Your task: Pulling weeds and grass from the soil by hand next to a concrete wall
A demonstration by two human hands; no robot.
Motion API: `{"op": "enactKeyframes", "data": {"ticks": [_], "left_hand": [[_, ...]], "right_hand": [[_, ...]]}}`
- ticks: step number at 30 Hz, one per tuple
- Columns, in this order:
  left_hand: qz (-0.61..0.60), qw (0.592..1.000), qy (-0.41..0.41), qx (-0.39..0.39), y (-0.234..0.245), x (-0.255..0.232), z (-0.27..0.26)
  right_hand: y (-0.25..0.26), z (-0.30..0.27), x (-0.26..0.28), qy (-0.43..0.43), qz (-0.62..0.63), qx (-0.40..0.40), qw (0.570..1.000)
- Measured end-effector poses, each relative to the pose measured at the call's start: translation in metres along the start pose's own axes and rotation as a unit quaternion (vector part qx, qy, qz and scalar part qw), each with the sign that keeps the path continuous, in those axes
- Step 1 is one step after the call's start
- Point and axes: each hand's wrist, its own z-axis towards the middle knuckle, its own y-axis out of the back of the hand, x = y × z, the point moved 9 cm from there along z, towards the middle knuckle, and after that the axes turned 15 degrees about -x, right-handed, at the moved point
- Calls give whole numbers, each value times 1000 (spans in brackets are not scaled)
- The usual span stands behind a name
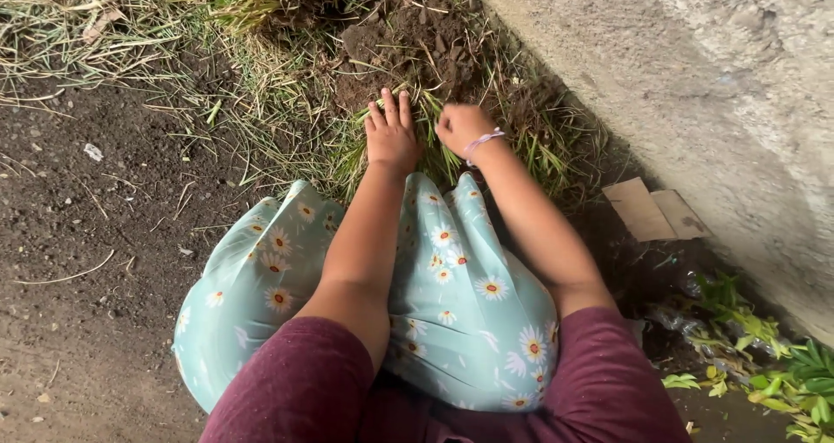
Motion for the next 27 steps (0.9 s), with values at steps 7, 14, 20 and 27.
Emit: {"op": "enactKeyframes", "data": {"ticks": [7,14,20,27], "left_hand": [[-12,1000,9,0,-18,2,8],[-11,1000,4,11,-6,0,2],[-5,1000,-4,13,-2,1,3],[8,1000,-10,6,-4,2,3]], "right_hand": [[-46,-4,-23,-98,-100,71,988],[-46,11,-42,-49,-131,15,990],[-14,19,-36,-45,-109,-41,992],[-38,38,-70,-124,-30,-64,990]]}}
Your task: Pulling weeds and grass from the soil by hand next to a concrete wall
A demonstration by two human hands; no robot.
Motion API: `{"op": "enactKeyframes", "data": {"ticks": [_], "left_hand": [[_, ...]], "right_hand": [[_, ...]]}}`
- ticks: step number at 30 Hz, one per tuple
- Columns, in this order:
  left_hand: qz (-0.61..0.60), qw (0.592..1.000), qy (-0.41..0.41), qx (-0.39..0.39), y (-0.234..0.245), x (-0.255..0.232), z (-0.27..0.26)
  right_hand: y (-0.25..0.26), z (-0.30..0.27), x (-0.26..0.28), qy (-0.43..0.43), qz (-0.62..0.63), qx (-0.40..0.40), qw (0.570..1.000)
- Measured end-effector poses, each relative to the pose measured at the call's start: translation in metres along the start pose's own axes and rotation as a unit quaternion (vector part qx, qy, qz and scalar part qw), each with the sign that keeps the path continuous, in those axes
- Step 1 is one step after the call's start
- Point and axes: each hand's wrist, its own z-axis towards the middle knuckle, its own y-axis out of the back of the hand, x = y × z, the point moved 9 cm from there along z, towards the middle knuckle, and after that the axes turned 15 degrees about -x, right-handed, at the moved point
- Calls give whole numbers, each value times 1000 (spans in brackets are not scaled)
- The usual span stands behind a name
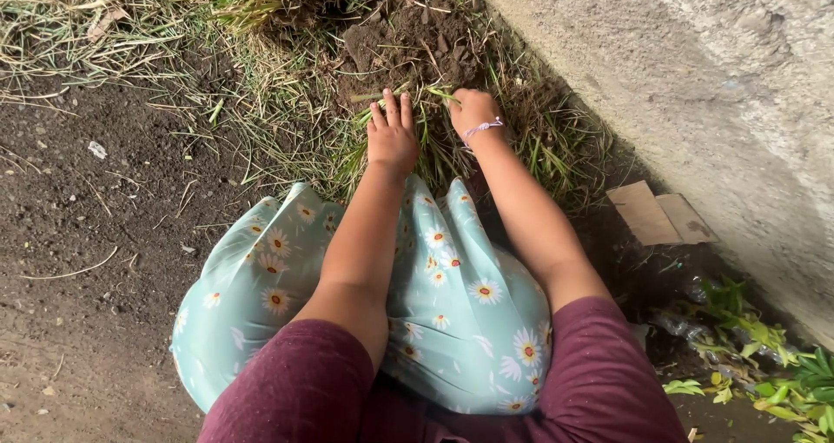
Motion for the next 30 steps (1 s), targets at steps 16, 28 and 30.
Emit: {"op": "enactKeyframes", "data": {"ticks": [16,28,30], "left_hand": [[-9,1000,3,7,-5,-1,1],[-4,1000,-2,13,1,-3,1],[-8,1000,-1,20,0,-3,-1]], "right_hand": [[2,-45,38,5,26,44,999],[-19,-20,39,99,-65,91,989],[-24,-15,28,60,17,78,995]]}}
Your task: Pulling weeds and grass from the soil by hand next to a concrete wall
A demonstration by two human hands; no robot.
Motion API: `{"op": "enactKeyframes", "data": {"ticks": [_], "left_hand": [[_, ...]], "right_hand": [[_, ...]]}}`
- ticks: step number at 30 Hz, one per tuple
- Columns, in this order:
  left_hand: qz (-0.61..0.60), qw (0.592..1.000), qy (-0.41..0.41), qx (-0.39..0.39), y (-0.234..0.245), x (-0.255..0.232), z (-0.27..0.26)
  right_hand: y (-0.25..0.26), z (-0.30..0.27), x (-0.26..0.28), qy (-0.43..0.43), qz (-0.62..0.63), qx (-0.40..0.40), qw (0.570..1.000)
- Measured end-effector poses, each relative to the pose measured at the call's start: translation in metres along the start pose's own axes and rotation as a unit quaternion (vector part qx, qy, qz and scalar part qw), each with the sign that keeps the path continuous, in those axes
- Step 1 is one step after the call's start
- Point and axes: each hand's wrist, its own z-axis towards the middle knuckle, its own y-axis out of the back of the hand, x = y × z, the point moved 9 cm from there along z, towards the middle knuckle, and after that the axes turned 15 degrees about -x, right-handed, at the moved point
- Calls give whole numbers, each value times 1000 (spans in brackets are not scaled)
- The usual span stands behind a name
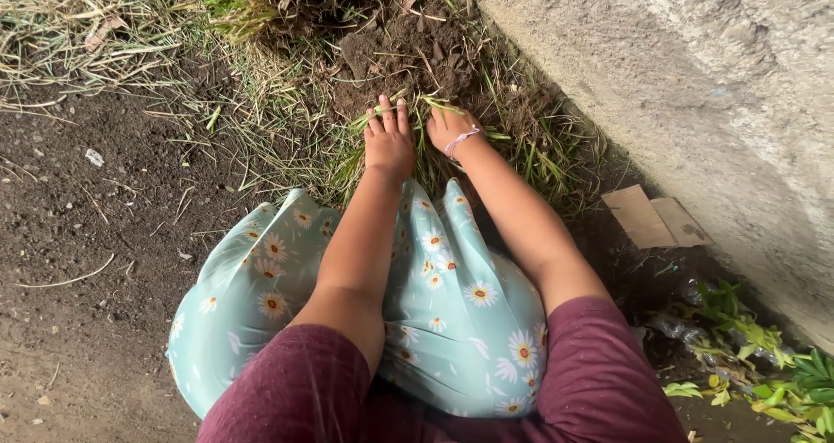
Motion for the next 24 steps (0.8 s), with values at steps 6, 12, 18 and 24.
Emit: {"op": "enactKeyframes", "data": {"ticks": [6,12,18,24], "left_hand": [[1,1000,5,9,-6,2,1],[4,1000,0,3,-6,5,4],[3,1000,-3,-2,-21,7,10],[5,1000,-5,-10,-24,7,11]], "right_hand": [[11,-2,8,-16,7,-40,999],[-52,11,-44,-154,61,-36,986],[9,-14,14,11,-34,-102,994],[-3,-12,24,244,-91,-267,928]]}}
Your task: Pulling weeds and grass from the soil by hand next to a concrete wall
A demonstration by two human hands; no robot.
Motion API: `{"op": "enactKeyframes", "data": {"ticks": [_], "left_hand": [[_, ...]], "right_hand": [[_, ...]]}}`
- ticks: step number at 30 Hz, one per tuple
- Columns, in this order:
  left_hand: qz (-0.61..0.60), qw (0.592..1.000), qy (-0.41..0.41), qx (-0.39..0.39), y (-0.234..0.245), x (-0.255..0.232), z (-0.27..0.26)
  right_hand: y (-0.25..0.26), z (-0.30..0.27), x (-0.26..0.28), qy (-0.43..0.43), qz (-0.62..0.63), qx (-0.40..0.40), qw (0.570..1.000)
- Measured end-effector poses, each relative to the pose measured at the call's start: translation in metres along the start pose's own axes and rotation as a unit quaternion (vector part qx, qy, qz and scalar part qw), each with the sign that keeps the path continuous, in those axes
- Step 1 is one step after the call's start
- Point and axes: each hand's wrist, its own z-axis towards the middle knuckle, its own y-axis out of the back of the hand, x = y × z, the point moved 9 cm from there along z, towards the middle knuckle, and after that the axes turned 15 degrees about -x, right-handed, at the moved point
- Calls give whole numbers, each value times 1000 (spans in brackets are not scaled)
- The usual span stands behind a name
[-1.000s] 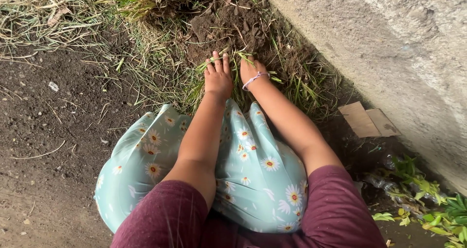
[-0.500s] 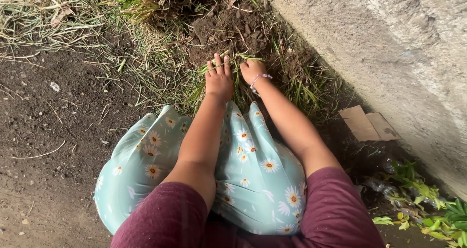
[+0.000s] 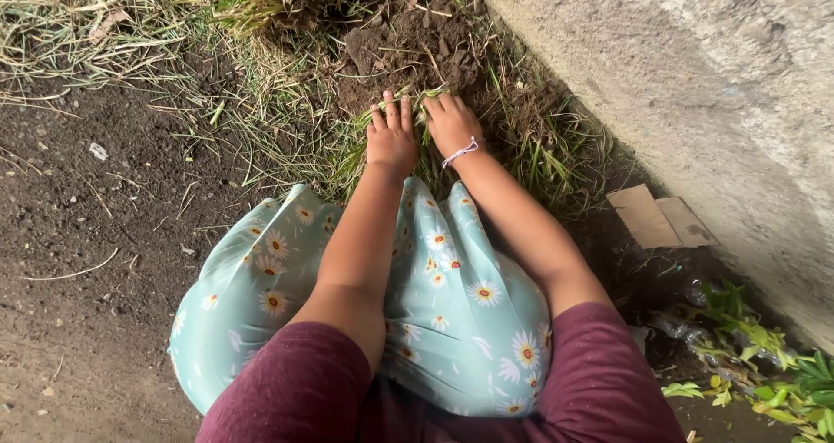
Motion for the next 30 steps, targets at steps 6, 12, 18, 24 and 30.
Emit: {"op": "enactKeyframes", "data": {"ticks": [6,12,18,24,30], "left_hand": [[-6,1000,3,-2,4,0,-2],[-15,1000,5,8,12,-2,-4],[-21,1000,9,15,10,0,-2],[-3,1000,3,19,43,-4,-13],[-26,950,-8,-312,64,11,0]], "right_hand": [[2,16,-2,31,25,-55,998],[0,33,-13,-140,132,-5,981],[-8,31,-30,-303,149,33,941],[-13,12,-47,-390,196,94,895],[21,30,-33,-360,243,104,895]]}}
